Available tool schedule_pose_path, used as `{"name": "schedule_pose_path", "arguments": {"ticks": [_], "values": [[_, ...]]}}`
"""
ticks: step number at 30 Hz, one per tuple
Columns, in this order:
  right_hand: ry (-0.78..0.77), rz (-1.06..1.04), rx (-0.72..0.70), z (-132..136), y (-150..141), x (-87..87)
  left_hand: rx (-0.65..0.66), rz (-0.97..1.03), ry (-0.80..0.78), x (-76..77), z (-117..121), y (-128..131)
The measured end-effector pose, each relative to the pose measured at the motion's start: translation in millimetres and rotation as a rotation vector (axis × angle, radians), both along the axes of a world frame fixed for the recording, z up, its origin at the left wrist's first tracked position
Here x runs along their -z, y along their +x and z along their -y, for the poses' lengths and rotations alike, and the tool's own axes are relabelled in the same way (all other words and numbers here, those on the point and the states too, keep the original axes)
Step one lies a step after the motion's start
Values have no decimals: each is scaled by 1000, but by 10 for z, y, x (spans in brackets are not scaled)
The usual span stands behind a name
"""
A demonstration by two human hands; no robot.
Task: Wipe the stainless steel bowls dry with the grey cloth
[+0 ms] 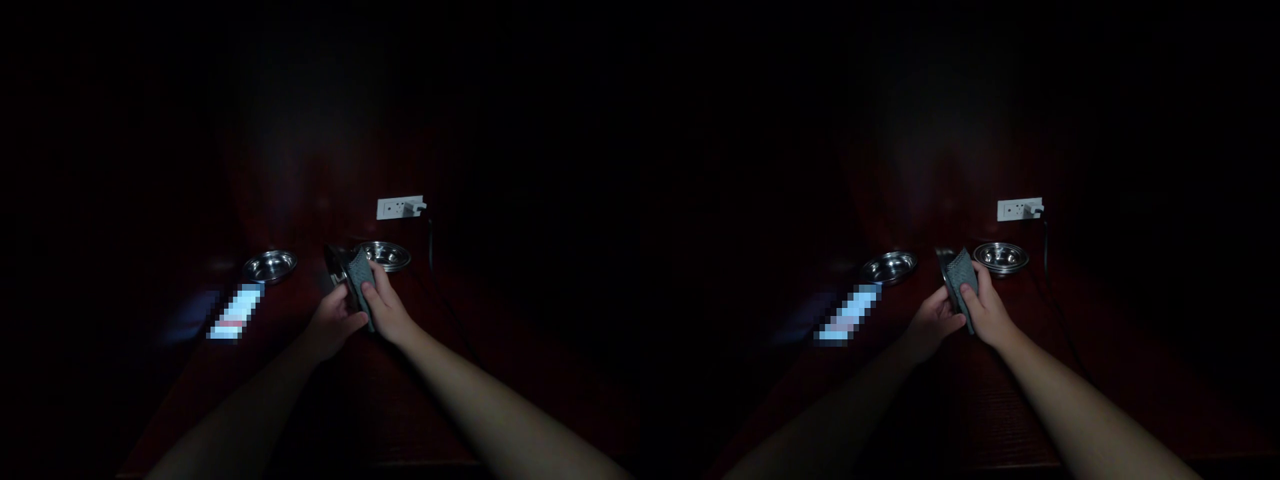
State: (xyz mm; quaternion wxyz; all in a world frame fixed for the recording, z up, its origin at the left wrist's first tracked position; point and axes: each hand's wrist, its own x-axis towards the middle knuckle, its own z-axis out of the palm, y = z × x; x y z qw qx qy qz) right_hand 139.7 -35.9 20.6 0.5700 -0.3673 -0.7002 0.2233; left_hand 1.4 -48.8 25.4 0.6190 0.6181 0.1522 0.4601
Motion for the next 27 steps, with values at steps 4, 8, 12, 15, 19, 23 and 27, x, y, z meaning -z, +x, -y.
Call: {"name": "schedule_pose_path", "arguments": {"ticks": [4,8,12,15,19,23,27], "values": [[77,-43,31,-3,-12,29,-46,-182,170,-25,68,4],[93,-87,43,-21,-9,25,-126,-346,336,-51,96,-28],[84,-95,67,-35,-8,22,-131,-370,389,-64,114,-34],[115,-64,91,-26,-9,16,-133,-332,367,-76,138,-23],[194,13,146,-2,-9,1,-105,-228,298,-91,166,1],[222,71,180,5,-18,-6,-47,-91,195,-78,158,36],[232,117,203,-1,-30,-11,41,52,81,-60,137,73]]}}
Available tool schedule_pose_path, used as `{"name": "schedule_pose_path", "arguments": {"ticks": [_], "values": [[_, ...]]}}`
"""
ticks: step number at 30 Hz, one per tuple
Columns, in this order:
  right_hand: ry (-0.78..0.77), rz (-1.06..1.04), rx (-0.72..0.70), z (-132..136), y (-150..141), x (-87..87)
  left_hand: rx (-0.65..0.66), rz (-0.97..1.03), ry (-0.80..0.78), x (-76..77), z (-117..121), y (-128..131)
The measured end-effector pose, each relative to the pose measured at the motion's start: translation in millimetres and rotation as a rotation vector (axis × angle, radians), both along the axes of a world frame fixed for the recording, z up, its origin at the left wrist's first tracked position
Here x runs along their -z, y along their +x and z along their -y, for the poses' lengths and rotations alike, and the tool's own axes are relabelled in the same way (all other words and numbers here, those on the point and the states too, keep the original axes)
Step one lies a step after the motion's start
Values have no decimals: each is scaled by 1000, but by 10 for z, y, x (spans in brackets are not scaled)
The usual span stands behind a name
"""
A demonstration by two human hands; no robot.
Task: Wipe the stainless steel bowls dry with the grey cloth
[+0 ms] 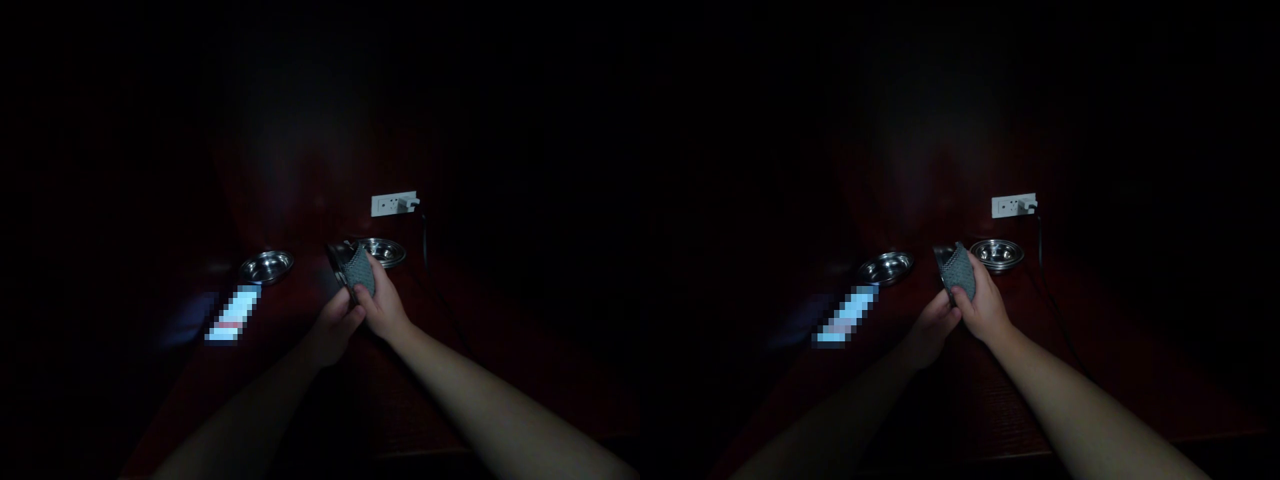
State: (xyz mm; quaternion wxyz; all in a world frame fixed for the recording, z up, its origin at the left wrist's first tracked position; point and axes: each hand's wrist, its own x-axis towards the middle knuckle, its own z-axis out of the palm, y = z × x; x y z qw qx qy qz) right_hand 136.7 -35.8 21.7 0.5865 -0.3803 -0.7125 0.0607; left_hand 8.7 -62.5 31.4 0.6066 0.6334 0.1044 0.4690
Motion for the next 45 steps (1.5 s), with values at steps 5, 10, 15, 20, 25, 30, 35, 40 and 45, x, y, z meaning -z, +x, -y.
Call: {"name": "schedule_pose_path", "arguments": {"ticks": [5,10,15,20,25,30,35,40,45], "values": [[39,46,29,-3,-3,1,-8,87,-109,-9,-2,18],[63,127,68,-28,8,7,-45,129,-228,-29,-16,-2],[98,205,74,-75,49,5,-120,220,-308,-73,-55,-19],[102,257,65,-139,104,23,-160,335,-443,-111,-160,-84],[92,294,55,-163,134,41,-108,392,-511,-87,-273,-156],[68,287,58,-145,127,48,-72,391,-549,-56,-293,-158],[44,268,47,-164,129,79,-64,372,-561,-34,-302,-160],[-1,242,13,-203,143,128,-59,378,-576,10,-339,-157],[-49,238,-10,-222,144,154,-75,368,-591,40,-366,-151]]}}
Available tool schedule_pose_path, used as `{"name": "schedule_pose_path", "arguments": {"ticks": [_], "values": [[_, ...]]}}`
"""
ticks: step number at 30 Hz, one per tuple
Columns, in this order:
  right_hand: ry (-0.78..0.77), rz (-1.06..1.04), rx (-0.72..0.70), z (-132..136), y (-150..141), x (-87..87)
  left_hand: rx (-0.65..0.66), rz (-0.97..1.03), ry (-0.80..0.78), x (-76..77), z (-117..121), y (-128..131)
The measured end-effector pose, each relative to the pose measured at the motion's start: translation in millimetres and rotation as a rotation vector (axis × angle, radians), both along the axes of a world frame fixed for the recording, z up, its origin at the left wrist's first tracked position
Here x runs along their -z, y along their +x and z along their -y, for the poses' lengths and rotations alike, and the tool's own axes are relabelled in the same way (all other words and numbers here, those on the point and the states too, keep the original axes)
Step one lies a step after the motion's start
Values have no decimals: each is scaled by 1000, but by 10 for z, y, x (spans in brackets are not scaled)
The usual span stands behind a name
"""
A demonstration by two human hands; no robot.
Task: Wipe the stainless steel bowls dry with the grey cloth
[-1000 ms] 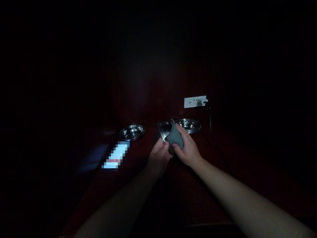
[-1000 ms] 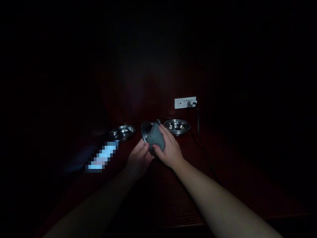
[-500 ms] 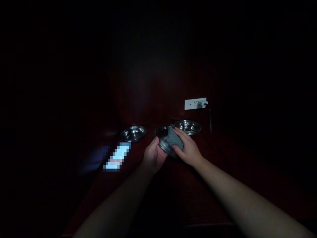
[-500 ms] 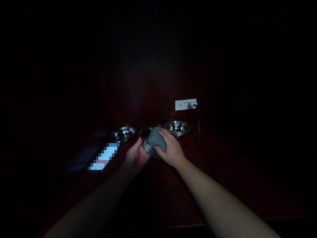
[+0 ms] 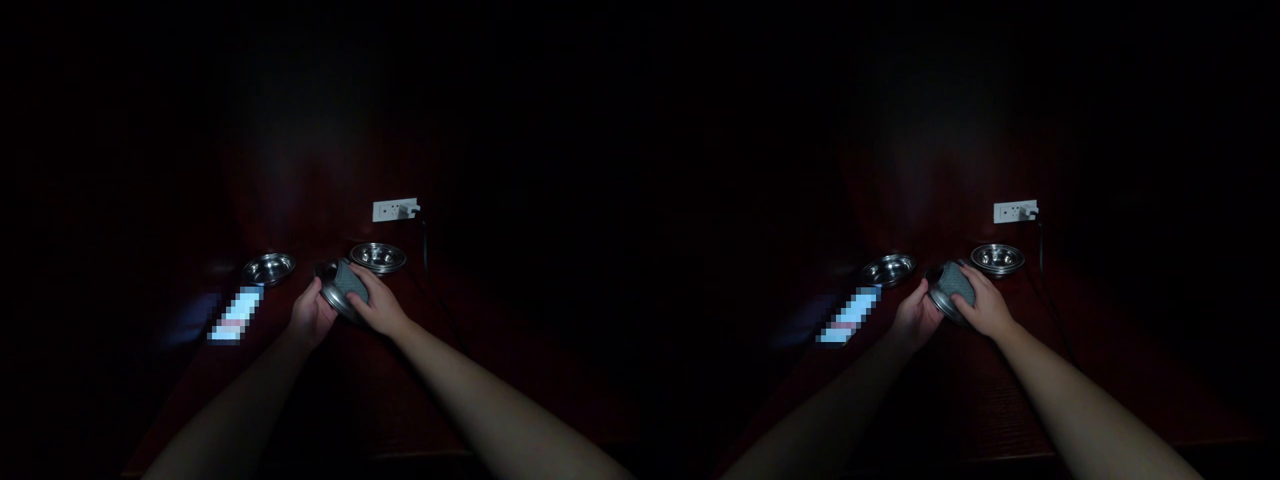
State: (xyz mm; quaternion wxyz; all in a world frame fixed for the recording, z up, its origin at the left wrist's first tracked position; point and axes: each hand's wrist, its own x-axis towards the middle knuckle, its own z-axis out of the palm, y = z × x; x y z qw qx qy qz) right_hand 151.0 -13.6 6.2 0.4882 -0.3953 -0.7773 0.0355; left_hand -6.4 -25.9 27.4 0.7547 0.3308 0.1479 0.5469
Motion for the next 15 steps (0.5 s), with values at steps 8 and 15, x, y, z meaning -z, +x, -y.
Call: {"name": "schedule_pose_path", "arguments": {"ticks": [8,15], "values": [[-20,3,-5,8,-3,-11,0,12,-7,20,0,-4],[-30,-24,-22,-12,8,-3,-8,-9,-36,-21,9,30]]}}
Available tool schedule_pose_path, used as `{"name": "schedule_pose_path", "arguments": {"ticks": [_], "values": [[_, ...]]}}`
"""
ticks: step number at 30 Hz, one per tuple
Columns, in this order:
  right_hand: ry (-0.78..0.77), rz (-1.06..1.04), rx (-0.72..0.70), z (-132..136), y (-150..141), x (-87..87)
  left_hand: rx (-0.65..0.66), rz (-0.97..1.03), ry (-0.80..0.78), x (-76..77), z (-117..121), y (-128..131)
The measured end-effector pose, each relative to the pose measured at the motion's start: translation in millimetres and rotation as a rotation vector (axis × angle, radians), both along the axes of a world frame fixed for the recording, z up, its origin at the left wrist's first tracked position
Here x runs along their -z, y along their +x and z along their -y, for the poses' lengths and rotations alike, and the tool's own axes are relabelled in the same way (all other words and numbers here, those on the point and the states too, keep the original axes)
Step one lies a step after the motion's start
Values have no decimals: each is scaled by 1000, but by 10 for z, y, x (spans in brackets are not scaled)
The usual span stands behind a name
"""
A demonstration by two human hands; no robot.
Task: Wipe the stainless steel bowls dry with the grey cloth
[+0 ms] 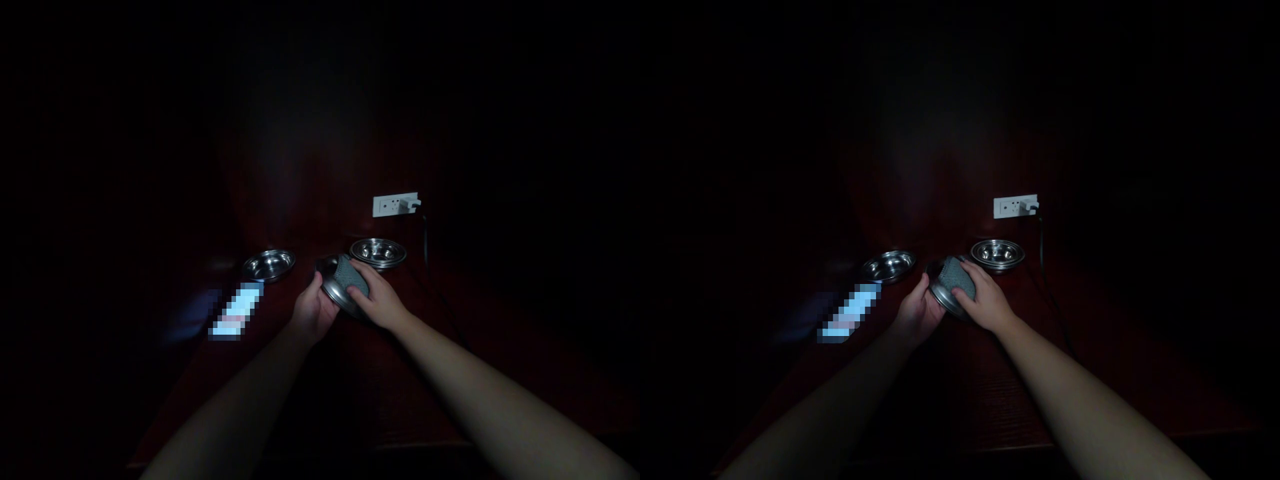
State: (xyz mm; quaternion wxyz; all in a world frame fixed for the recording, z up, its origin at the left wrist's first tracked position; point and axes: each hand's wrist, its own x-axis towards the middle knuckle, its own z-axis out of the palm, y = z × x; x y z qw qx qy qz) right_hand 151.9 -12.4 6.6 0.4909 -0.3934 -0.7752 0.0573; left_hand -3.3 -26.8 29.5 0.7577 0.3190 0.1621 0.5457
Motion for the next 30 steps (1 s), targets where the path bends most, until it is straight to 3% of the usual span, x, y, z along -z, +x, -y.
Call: {"name": "schedule_pose_path", "arguments": {"ticks": [6,14,20,30], "values": [[-16,-73,-4,-16,3,13,168,-143,115,6,144,-12],[-89,-125,-9,-20,10,18,123,-352,434,132,93,43],[-95,-141,-30,-32,39,18,106,-563,477,174,76,12],[-196,-272,-52,9,3,0,67,-556,481,273,131,157]]}}
